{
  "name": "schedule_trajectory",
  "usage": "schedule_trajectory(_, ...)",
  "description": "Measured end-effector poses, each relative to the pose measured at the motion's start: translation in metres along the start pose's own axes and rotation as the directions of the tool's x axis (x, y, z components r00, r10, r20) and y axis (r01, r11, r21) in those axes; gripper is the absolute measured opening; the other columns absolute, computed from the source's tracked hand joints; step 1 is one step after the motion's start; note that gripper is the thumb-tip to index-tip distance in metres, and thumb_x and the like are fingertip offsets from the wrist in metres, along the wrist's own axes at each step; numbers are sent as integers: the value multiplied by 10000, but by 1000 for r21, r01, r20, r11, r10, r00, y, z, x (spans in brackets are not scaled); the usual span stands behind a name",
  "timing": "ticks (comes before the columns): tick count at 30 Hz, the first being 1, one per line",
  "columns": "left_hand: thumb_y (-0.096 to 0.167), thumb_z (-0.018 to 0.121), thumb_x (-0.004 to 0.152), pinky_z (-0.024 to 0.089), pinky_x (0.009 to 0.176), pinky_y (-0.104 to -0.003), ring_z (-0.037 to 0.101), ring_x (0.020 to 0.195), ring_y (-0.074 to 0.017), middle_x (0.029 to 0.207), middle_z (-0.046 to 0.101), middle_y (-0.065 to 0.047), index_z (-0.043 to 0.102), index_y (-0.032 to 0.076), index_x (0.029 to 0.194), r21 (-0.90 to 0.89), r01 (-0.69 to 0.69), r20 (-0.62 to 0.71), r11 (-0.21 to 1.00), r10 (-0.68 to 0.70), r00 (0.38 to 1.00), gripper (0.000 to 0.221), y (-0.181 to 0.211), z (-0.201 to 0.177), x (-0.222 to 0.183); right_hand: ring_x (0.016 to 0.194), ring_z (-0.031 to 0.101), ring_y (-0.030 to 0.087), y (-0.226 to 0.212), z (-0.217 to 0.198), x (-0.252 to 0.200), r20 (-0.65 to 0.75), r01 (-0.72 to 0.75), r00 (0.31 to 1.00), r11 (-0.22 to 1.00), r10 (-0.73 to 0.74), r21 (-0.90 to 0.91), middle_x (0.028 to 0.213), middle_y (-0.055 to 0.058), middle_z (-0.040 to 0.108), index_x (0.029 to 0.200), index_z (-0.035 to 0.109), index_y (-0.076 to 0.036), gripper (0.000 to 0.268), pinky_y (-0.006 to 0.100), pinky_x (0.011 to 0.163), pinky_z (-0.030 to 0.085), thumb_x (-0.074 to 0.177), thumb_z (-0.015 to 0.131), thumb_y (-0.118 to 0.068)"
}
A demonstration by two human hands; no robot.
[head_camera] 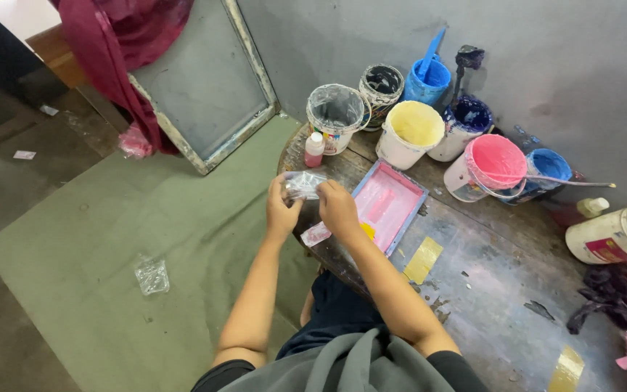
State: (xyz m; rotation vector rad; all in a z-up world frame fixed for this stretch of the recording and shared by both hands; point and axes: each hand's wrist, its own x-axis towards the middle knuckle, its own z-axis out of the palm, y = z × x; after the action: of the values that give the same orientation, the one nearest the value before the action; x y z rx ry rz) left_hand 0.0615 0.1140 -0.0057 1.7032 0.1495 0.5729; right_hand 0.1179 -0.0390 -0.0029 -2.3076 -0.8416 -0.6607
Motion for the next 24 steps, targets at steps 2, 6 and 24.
schedule_trajectory(2,-102,712,862,603,831,-298,685,945,-186,1337,524,-107,336,85,1487,-201,81,48,976,-73,996,753,0,-2,2,833,678,292,2,-5,3,-22,4,1000,1000,-5,-27,854,60,641,835,650,-148,110,362,753,546,887,644,-51)
schedule_trajectory(6,114,851,790,565,876,-411,681,1012,-291,1173,633,-116,504,68,1391,93,-41,-12,995,42,999,696,5,-3,6,952,676,299,-2,-24,10,-111,10,994,999,-5,42,1002,78,704,929,734,-137,204,378,863,545,831,654,22)
schedule_trajectory(24,296,649,918,415,940,-459,580,1114,-245,1168,688,4,672,236,1270,753,-273,265,599,105,959,358,-16,7,33,693,678,147,76,-175,-41,-279,-121,597,428,753,896,834,68,682,1028,668,-66,59,283,621,584,1051,614,-56)
